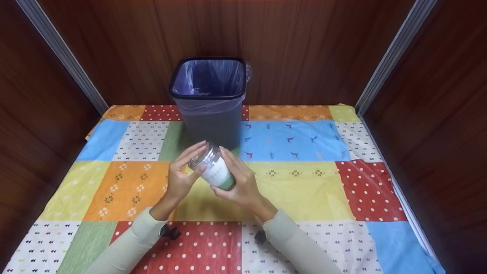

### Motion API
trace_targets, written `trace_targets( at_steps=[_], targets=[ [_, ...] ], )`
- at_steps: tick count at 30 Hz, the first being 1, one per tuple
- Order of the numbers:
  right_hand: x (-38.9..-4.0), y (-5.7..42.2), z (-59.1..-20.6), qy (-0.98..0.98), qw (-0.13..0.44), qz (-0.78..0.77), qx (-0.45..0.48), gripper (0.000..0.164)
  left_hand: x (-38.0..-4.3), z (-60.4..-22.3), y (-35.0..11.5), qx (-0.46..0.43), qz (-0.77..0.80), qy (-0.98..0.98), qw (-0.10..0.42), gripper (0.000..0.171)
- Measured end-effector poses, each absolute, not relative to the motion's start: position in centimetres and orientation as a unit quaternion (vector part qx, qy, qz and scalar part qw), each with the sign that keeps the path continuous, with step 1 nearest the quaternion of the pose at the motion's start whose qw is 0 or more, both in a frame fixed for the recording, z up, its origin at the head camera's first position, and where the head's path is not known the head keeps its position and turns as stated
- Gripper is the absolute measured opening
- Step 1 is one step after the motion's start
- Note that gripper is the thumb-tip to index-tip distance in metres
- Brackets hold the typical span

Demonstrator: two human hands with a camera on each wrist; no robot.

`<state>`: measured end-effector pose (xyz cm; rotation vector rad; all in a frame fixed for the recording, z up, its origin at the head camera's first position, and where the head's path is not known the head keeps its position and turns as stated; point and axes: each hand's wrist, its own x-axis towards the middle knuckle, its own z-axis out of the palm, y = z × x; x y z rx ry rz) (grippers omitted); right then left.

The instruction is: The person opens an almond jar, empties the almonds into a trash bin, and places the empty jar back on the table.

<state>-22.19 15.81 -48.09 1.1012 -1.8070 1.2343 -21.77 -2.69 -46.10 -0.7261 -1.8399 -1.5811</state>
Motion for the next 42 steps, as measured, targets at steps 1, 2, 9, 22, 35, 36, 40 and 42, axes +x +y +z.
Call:
trace_targets(
  at_steps=[1, 2, 9, 22, 35, 36, 40, 42],
  targets=[
    [-22.2, 15.8, -48.1, -0.694, 0.339, 0.475, 0.422, 0.091, -21.6, -45.9, -2.7, -0.277, -0.597, -0.692, 0.298, 0.047],
    [-22.2, 15.9, -48.1, -0.693, 0.339, 0.476, 0.422, 0.091, -21.6, -45.8, -2.8, -0.28, -0.598, -0.691, 0.294, 0.048],
    [-22.1, 16.0, -47.9, -0.692, 0.334, 0.482, 0.421, 0.091, -22.8, -46.2, -3.6, -0.34, -0.626, -0.65, 0.264, 0.054],
    [-22.0, 15.9, -48.0, -0.693, 0.327, 0.487, 0.42, 0.092, -26.5, -49.8, -4.3, -0.383, -0.637, -0.636, 0.207, 0.073],
    [-22.0, 16.0, -48.1, -0.699, 0.325, 0.485, 0.413, 0.091, -27.0, -49.7, -4.3, -0.408, -0.646, -0.612, 0.204, 0.061],
    [-22.0, 16.0, -48.1, -0.7, 0.325, 0.484, 0.413, 0.091, -26.9, -49.6, -4.3, -0.407, -0.645, -0.613, 0.206, 0.06],
    [-22.1, 16.0, -48.2, -0.702, 0.323, 0.483, 0.412, 0.09, -26.7, -49.7, -4.2, -0.391, -0.637, -0.628, 0.216, 0.058],
    [-22.1, 16.1, -48.3, -0.703, 0.322, 0.483, 0.411, 0.09, -26.6, -49.8, -4.2, -0.381, -0.633, -0.637, 0.22, 0.058]
  ],
)
